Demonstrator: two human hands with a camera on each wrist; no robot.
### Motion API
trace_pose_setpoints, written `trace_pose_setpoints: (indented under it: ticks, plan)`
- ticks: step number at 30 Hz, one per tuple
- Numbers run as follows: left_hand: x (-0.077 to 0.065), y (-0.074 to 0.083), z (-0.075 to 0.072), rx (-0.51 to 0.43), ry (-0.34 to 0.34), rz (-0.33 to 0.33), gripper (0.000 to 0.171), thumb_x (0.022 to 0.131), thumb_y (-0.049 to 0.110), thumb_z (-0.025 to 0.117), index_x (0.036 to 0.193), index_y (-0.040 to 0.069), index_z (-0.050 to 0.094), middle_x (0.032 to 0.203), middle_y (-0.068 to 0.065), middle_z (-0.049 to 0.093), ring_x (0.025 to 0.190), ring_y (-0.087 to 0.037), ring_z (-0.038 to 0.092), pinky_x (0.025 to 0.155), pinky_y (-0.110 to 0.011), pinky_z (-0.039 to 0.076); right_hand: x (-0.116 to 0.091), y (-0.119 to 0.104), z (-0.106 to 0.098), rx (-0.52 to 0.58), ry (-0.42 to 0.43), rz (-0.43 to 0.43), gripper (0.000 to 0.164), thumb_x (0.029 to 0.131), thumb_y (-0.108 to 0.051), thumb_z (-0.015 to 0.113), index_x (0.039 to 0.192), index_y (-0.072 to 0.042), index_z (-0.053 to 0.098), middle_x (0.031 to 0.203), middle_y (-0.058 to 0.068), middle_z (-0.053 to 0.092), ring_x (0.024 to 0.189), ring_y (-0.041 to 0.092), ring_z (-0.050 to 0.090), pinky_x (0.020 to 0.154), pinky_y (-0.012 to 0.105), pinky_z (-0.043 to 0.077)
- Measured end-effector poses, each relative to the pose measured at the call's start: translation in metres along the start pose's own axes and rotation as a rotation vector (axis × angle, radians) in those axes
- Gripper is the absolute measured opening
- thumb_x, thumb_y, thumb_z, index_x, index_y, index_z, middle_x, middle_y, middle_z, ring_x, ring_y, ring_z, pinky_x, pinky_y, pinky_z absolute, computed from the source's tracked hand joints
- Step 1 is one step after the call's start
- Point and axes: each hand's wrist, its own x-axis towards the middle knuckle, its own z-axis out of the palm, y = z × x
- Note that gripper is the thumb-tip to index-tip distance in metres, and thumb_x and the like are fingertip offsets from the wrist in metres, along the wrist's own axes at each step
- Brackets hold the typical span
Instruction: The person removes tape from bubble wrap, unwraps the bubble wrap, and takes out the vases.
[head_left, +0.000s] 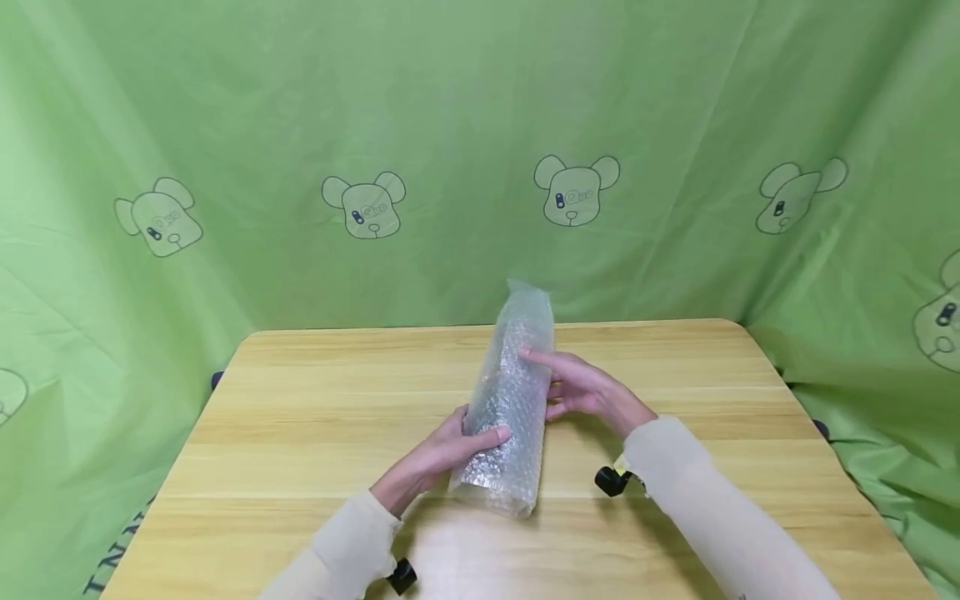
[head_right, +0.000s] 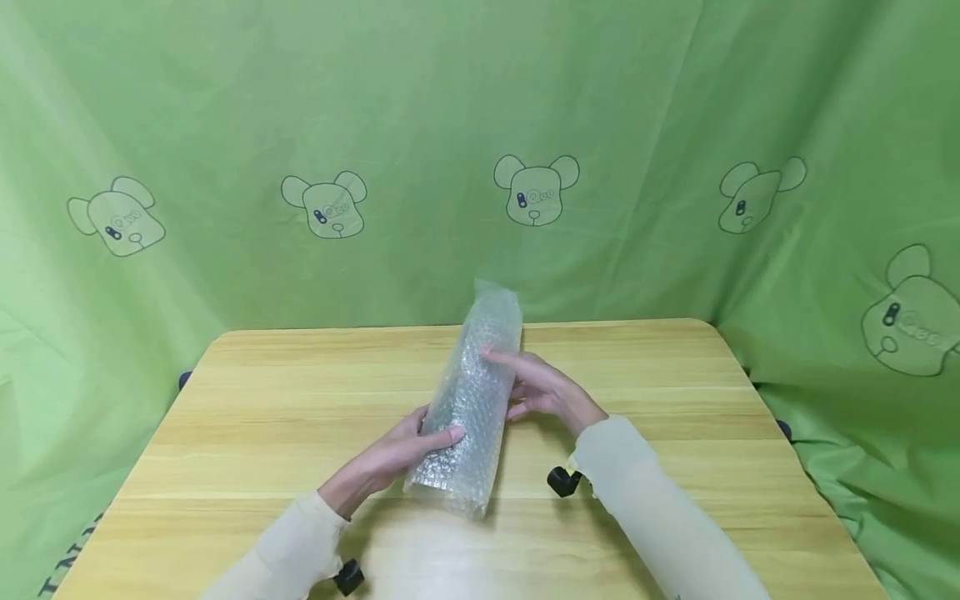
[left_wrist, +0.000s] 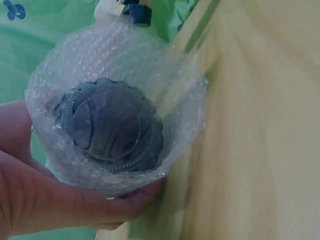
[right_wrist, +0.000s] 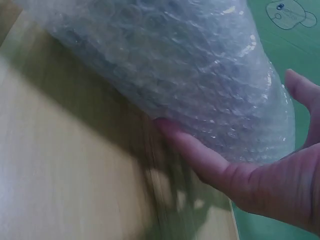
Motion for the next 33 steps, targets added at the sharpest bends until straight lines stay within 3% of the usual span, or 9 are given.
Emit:
trace_pose_setpoints:
  ticks: [5,15,20,27,33]
  plan:
    - [-0.004,-0.006,0.011,-0.053,0.039,0.030,0.093,0.092,0.031,0.078,0.158,0.001,0.020,0.136,-0.022,0.052,0.112,-0.033,0.064,0.096,-0.050,0.057,0.006,0.006,0.002,-0.039,-0.063,-0.040,0.071,0.103,-0.036,0.060,0.157,-0.003,0.026,0.137,0.024,0.054,0.115,0.038,0.063,0.094,0.056,0.057]
    - [-0.024,-0.011,0.022,-0.025,0.083,0.047,0.094,0.097,0.040,0.069,0.161,0.003,0.011,0.151,-0.025,0.038,0.131,-0.040,0.050,0.111,-0.062,0.041,0.013,0.020,0.002,0.043,-0.149,-0.059,0.072,0.103,-0.026,0.060,0.160,-0.009,0.019,0.140,0.024,0.051,0.116,0.038,0.062,0.097,0.059,0.054]
    - [-0.028,-0.010,0.022,-0.018,0.112,0.050,0.091,0.097,0.039,0.067,0.160,0.003,0.011,0.150,-0.027,0.037,0.130,-0.040,0.048,0.111,-0.063,0.040,0.017,0.024,0.001,0.111,-0.226,-0.069,0.066,0.106,-0.023,0.054,0.161,-0.013,0.019,0.137,0.020,0.055,0.116,0.037,0.063,0.099,0.061,0.052]
    - [-0.027,-0.009,0.021,0.034,0.152,0.052,0.095,0.095,0.038,0.070,0.162,0.006,0.011,0.143,-0.026,0.043,0.125,-0.038,0.052,0.109,-0.062,0.043,0.019,0.030,-0.006,0.145,-0.275,-0.092,0.062,0.108,-0.022,0.049,0.161,-0.009,0.019,0.133,0.018,0.059,0.115,0.034,0.065,0.100,0.060,0.052]
    - [-0.020,-0.010,0.015,0.040,0.157,0.076,0.102,0.096,0.039,0.069,0.164,0.007,0.000,0.154,-0.028,0.033,0.136,-0.045,0.043,0.114,-0.064,0.036,0.018,0.031,-0.005,0.106,-0.244,-0.099,0.063,0.108,-0.026,0.051,0.159,-0.006,0.021,0.131,0.019,0.058,0.113,0.033,0.064,0.100,0.057,0.053]
